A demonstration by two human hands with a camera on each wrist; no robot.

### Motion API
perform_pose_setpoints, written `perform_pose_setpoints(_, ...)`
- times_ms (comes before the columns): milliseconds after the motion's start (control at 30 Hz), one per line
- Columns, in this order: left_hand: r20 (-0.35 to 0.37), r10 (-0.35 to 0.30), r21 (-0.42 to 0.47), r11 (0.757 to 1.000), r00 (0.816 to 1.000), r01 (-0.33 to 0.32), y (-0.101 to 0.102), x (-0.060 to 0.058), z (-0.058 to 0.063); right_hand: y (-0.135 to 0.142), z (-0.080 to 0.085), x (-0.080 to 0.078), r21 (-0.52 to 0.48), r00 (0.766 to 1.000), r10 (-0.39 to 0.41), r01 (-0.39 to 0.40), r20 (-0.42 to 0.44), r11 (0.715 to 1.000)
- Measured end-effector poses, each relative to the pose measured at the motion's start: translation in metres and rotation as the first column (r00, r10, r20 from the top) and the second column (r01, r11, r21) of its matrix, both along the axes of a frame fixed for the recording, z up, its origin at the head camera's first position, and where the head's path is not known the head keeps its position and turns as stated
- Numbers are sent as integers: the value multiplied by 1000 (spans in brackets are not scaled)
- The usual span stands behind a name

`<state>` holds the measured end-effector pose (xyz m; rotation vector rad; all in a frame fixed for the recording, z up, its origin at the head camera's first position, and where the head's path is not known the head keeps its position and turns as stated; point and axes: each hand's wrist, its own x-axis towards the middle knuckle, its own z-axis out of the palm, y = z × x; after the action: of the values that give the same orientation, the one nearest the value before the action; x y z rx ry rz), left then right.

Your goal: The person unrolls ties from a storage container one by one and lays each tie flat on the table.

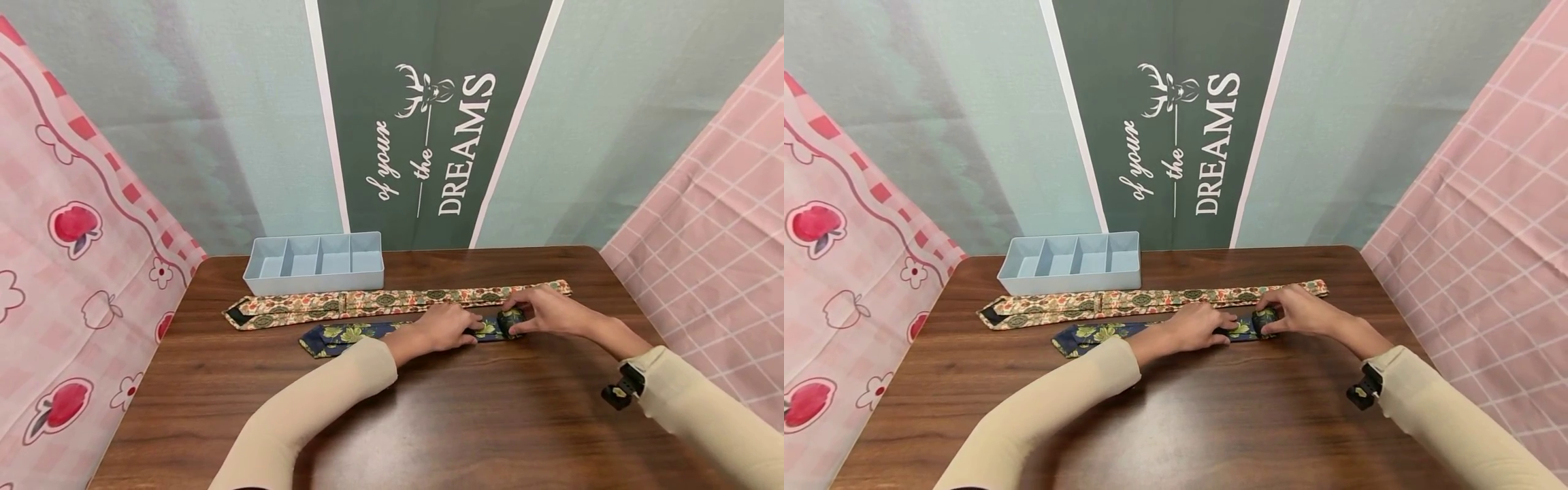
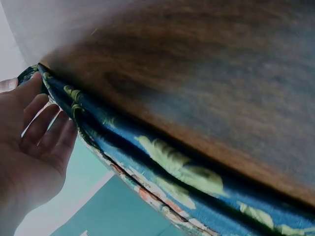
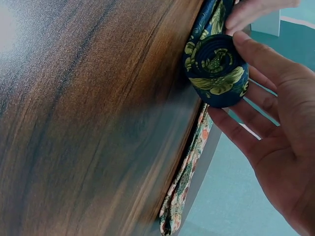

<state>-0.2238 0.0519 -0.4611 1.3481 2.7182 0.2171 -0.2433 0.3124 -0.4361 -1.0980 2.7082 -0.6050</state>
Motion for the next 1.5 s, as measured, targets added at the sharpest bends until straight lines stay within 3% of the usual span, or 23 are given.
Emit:
perform_pose_setpoints(267,-15,16,-27,1000,1000,-16,-1,2,-6,2,3,-2,40,996,81,-79,-36,996)
perform_pose_setpoints(467,-11,14,-7,1000,1000,-14,-6,2,-6,5,4,-5,47,979,178,-174,-95,984)
perform_pose_setpoints(633,3,11,1,1000,1000,-11,-14,2,-5,7,4,-6,28,968,210,-208,-135,978)
perform_pose_setpoints(733,0,11,5,1000,1000,-11,-18,2,-6,7,2,-6,-1,972,197,-199,-130,980)
perform_pose_setpoints(1100,-17,16,16,1000,1000,-16,-27,4,-9,4,-6,-2,-74,997,43,-48,-63,996)
perform_pose_setpoints(1300,-28,24,7,1000,999,-24,-32,5,-9,10,-9,-1,-67,993,30,-38,-114,997)
perform_pose_setpoints(1500,9,44,14,999,999,-44,-44,4,-8,16,-10,-2,-49,984,83,-92,-158,995)
